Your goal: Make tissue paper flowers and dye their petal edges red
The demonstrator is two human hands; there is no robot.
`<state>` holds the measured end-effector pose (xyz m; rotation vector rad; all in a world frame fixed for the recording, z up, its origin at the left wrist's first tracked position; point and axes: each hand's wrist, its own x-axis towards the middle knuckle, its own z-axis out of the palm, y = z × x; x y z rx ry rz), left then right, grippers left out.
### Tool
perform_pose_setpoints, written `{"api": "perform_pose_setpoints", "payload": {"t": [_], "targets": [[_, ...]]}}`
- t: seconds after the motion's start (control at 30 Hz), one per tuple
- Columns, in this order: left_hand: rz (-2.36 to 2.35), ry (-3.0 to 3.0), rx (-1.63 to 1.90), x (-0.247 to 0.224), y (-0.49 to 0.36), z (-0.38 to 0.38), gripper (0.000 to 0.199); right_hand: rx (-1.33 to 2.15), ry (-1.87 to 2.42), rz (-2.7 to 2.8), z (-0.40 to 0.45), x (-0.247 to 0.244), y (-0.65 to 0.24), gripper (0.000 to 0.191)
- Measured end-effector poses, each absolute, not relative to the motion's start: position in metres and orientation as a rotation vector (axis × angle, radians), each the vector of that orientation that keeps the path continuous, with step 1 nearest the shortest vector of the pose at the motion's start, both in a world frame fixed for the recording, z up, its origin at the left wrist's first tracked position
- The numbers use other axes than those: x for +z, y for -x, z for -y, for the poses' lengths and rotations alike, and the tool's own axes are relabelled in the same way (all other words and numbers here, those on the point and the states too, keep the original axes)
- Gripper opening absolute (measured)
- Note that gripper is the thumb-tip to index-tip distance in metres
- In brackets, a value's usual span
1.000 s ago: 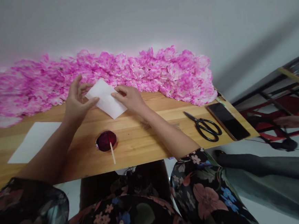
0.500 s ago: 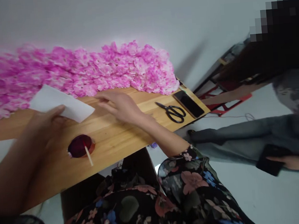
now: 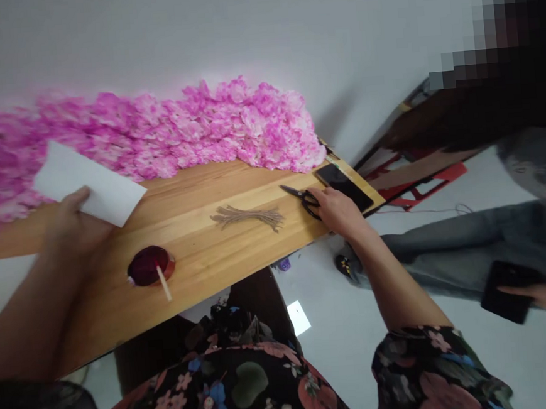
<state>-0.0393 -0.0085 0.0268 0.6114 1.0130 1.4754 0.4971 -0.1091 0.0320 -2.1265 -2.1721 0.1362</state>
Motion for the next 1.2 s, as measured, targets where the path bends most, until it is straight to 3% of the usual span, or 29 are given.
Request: {"api": "perform_pose_setpoints", "payload": {"t": [0.1,0.3,0.47,0.6,0.77,1.2], "targets": [[-1.082,-0.409,1.611,0.042,0.023,0.015,0.020,0.225,2.001,2.085,0.096,0.035,-0.485,0.063],[-1.016,-0.360,1.738,0.044,0.024,0.010,0.009,1.165,1.327,1.597,0.080,0.079,-0.392,0.078],[-1.000,-0.355,1.690,0.043,0.036,0.007,0.027,1.720,0.749,1.555,0.064,0.088,-0.286,0.082],[-0.946,-0.376,1.636,0.048,0.044,0.008,0.045,1.993,0.597,1.439,0.036,0.079,-0.237,0.087],[-0.926,-0.301,1.698,0.057,0.046,0.011,0.054,2.216,0.619,1.390,0.012,0.077,-0.210,0.070],[-0.985,-0.259,1.710,0.054,0.034,0.010,0.053,2.345,0.622,1.329,0.021,0.064,-0.193,0.061]]}}
